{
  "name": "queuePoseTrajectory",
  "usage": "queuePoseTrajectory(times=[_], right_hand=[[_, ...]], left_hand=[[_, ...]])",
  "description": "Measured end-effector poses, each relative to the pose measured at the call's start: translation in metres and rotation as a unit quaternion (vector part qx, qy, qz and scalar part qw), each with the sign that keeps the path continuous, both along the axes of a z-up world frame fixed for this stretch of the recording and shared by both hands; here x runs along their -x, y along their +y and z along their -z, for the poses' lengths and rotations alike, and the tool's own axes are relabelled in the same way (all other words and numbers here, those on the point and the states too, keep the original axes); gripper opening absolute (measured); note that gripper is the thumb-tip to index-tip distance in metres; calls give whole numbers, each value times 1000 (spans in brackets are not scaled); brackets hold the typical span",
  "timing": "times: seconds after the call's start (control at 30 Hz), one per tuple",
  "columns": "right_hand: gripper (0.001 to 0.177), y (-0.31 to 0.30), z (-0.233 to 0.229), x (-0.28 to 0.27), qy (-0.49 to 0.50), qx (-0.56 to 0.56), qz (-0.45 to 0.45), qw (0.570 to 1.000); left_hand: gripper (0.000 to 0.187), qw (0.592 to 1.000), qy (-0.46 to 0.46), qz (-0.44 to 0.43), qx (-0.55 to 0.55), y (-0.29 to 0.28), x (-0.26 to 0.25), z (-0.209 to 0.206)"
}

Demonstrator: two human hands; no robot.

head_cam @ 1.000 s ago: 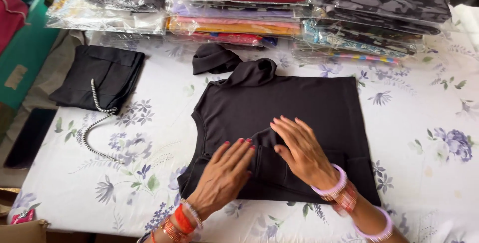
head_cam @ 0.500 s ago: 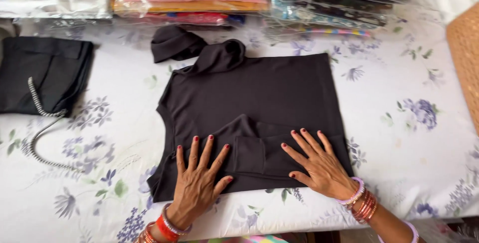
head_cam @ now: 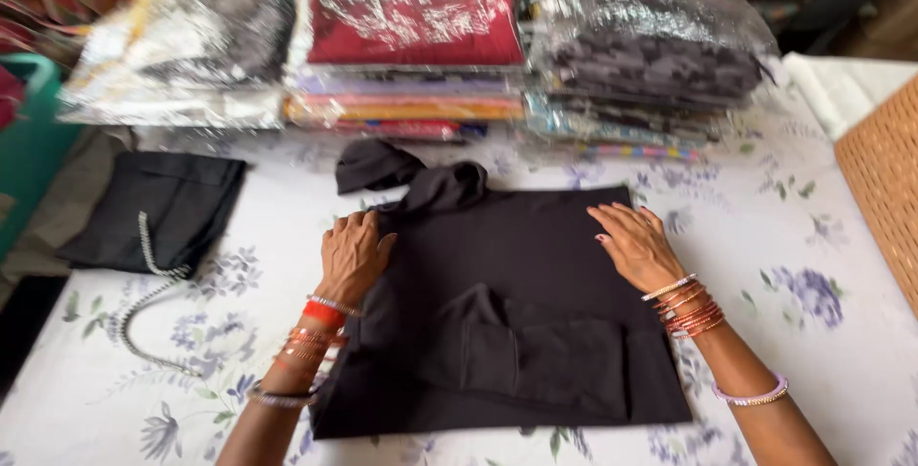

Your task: Fold black leggings and a pink t-shirt on a table.

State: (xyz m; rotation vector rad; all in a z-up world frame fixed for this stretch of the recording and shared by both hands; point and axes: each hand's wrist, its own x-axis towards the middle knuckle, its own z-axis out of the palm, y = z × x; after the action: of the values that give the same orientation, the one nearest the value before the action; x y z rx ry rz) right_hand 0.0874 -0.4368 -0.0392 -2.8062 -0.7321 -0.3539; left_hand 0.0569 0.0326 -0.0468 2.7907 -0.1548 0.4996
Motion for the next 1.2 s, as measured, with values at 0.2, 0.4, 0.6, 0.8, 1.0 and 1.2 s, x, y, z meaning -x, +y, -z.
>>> queuePoseTrajectory(times=[0.2,0.4,0.6,0.8,1.0,1.2], right_hand=[[55,-11,34,-77,-11,28,0,1000],[48,-15,32,-107,29,58,34,997],[30,-4,14,-102,29,12,39,999],[23,11,-32,-52,-61,-3,-3,998],[23,2,-44,9,-18,-12,23,1000],[23,-14,-37,65,87,-10,37,995]], left_hand=[[53,994,90,-56,-25,21,-56,7],[37,992,97,-50,57,30,-102,39],[31,982,129,-92,107,27,-114,31],[23,899,227,-77,367,13,-78,-23],[30,890,231,4,394,31,-34,-5],[32,945,271,41,178,32,47,-57]])
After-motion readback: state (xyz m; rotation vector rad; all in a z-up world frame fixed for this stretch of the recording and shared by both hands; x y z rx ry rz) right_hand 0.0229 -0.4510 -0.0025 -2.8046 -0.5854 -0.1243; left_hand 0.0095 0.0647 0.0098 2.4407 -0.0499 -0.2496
